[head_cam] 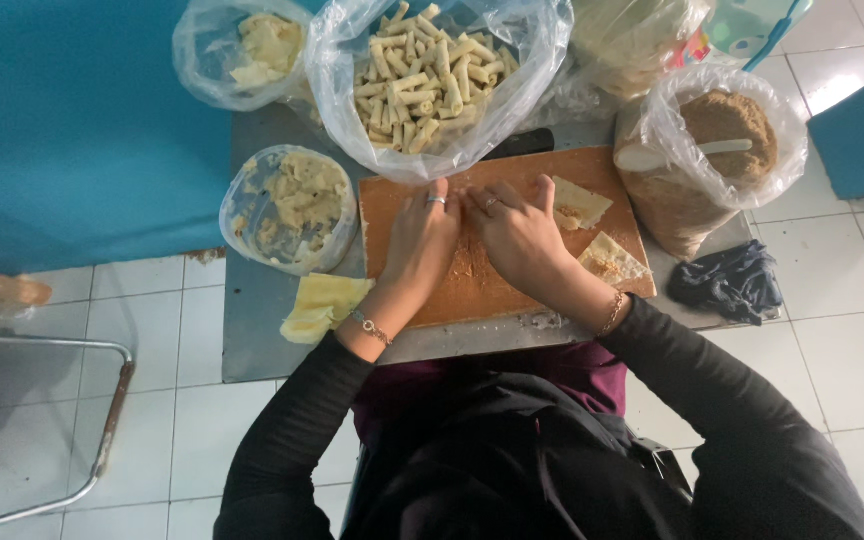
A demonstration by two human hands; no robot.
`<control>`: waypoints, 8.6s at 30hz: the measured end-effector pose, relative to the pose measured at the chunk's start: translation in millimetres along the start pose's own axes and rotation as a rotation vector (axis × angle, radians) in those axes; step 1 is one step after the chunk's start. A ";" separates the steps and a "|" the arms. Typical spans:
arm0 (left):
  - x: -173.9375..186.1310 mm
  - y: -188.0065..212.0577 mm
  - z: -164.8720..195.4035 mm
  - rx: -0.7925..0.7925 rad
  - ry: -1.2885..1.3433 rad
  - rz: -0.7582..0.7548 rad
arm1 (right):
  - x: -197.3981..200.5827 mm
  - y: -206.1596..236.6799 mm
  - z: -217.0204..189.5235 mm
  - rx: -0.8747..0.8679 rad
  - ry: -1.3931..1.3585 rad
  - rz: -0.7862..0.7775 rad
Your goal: The person folds triangular pastry wrappers on a cutting board, spooning filling from a plastic bag onto each wrapper and folding the dough over the filling into triangles, setting finished pastries on the board.
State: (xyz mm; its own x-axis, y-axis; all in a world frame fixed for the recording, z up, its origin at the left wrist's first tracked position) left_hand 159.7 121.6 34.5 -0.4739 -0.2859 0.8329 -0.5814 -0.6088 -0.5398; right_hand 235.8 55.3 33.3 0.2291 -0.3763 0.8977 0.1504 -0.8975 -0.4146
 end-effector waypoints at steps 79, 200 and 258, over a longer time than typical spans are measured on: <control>27.7 32.2 166.6 -0.095 0.428 0.094 | 121.6 154.1 60.5 -0.597 -0.273 0.390; -11.0 31.9 170.6 -0.232 -0.369 0.066 | 94.9 124.7 56.3 -0.352 -0.038 0.202; -32.9 -8.9 93.1 -0.075 0.084 0.093 | 84.7 83.9 104.0 -0.480 0.000 0.265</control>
State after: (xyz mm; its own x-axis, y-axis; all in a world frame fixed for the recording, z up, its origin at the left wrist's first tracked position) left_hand 242.0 67.5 23.3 -0.5801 -0.2734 0.7673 -0.5785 -0.5248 -0.6244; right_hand 367.8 -28.0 59.1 0.1996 -0.6038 0.7718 -0.3679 -0.7762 -0.5121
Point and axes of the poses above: each hand's wrist, its own y-axis away from the middle knuckle, its own x-axis out of the back of the hand, z = x × y, the point moved 10 cm from there along -y, towards the middle knuckle, and after that the axes turned 14 degrees about -y, right-handed, at the moved point
